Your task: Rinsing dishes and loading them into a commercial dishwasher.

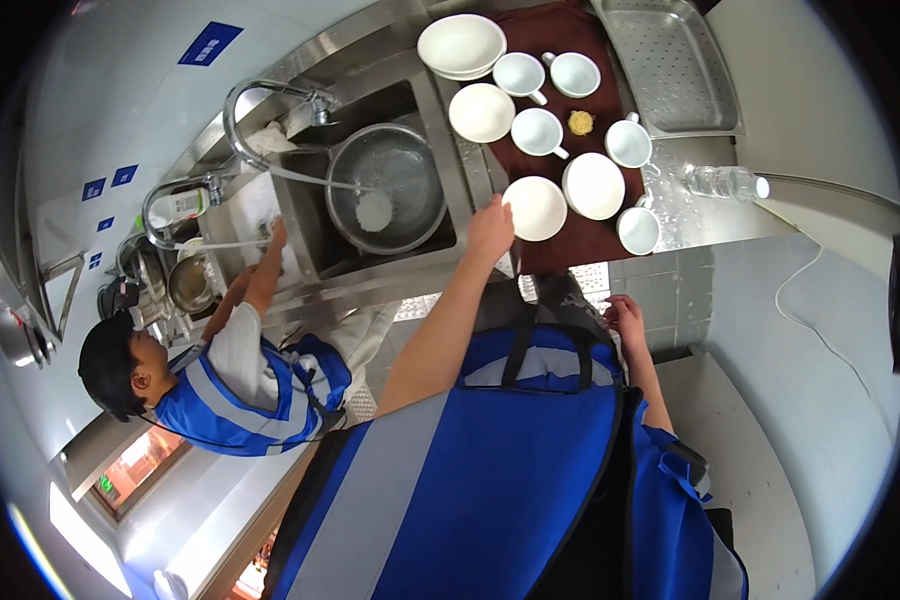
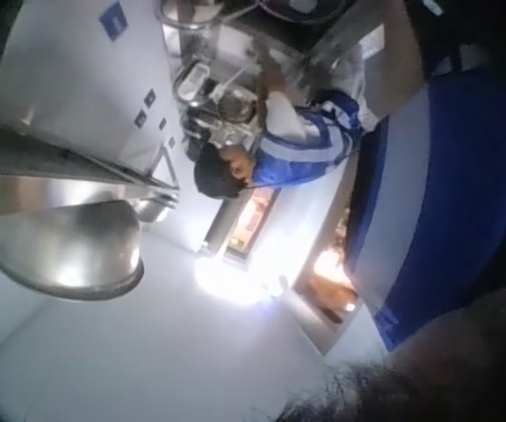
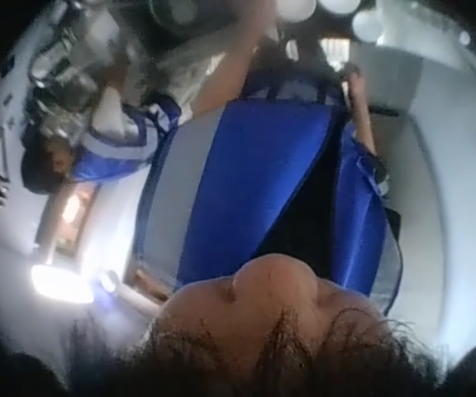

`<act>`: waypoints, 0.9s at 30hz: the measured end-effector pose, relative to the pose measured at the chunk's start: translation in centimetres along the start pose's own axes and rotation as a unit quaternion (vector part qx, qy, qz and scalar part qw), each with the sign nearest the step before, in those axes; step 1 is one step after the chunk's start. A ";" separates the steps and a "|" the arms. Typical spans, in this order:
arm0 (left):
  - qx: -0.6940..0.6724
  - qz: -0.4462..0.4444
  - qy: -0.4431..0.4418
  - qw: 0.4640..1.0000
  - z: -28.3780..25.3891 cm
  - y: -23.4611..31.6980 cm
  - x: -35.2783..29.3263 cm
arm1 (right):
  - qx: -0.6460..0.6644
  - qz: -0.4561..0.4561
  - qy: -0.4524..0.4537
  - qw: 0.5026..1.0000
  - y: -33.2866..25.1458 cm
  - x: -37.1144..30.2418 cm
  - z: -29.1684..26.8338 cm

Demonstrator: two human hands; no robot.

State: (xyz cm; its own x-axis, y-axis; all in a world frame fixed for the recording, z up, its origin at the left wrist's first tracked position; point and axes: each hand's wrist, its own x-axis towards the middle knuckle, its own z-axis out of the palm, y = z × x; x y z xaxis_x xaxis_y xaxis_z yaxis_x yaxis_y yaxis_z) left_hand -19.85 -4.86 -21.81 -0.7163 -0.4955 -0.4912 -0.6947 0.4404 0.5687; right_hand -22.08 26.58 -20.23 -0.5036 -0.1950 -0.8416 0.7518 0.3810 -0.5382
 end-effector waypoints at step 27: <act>0.122 0.172 -0.024 0.977 -2.7 13.0 0.8 | 0.132 0.028 0.036 0.990 1.6 -0.5 2.7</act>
State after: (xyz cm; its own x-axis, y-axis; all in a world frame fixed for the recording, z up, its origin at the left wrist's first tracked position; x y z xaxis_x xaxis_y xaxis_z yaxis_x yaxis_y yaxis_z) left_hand -29.30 -1.56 -13.06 -0.9081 -0.2548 -0.3324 -0.4039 0.7427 0.5341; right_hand -19.49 24.83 -20.76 -0.4808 -0.1110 -0.8698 0.8593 0.1377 -0.4925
